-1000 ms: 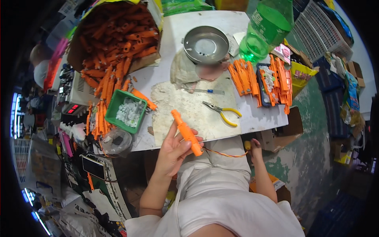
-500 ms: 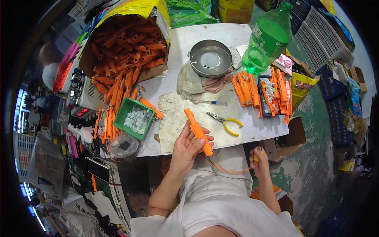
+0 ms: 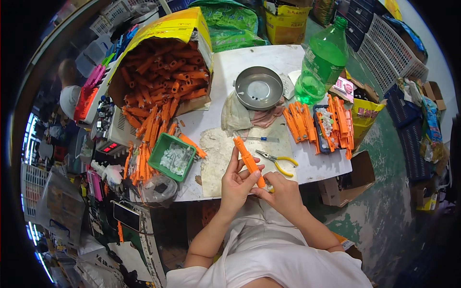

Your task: The person assembles orange plastic lighters at a cluttered workbench. They insert small white components into the lighter bodies, use a screwdriver to adjust internal parts, and trim excess material with pliers. The person handles the lighters one at a time, placing finished units into a pile on the table.

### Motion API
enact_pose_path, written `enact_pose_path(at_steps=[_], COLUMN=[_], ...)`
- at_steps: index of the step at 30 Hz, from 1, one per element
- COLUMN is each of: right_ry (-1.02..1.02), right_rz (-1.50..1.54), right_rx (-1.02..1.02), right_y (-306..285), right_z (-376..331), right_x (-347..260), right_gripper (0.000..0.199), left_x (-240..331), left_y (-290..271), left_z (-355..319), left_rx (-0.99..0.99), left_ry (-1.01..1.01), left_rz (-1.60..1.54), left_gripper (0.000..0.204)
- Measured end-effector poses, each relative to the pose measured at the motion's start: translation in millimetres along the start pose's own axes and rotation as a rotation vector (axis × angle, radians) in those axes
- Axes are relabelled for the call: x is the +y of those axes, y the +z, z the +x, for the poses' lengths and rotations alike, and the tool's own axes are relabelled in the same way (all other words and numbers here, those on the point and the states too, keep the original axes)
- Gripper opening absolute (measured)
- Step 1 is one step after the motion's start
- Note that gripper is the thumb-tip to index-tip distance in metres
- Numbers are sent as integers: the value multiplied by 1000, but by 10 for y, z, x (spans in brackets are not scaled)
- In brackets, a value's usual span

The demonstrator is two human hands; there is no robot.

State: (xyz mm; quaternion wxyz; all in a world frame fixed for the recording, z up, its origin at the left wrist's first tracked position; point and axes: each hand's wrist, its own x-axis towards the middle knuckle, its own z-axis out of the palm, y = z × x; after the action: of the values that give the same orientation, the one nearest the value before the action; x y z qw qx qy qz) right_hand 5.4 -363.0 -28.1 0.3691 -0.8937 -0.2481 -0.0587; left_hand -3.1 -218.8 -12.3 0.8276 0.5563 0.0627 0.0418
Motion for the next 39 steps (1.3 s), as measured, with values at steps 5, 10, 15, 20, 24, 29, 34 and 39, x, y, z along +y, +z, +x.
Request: enact_pose_path(at_steps=[5,10,15,20,24,29,34,39], right_ry=[-71,-82,-84,-32,125,197,217,222], right_rz=[75,117,60,-21,-144,-306,-311,-307], right_rx=[43,77,86,206,234,46,-5,15], right_y=[86,142,179,173,127,201,212,168], right_z=[93,145,208,409,711,884,901,902], right_x=[50,101,124,299,629,842,840,845], right_gripper=[46,37,27,27,31,39,41,40], left_x=[44,14,-14,-359,-565,-676,-662,-643], left_y=[-36,-34,-71,-152,-207,-251,-282,-259], left_z=[64,106,178,265,137,61,67,82], left_rx=[-7,-29,-52,46,173,173,154,120], left_ry=[38,28,-1,202,445,503,490,481], left_rz=[5,17,35,235,720,852,856,844], left_gripper=[78,78,78,76,68,52,44,38])
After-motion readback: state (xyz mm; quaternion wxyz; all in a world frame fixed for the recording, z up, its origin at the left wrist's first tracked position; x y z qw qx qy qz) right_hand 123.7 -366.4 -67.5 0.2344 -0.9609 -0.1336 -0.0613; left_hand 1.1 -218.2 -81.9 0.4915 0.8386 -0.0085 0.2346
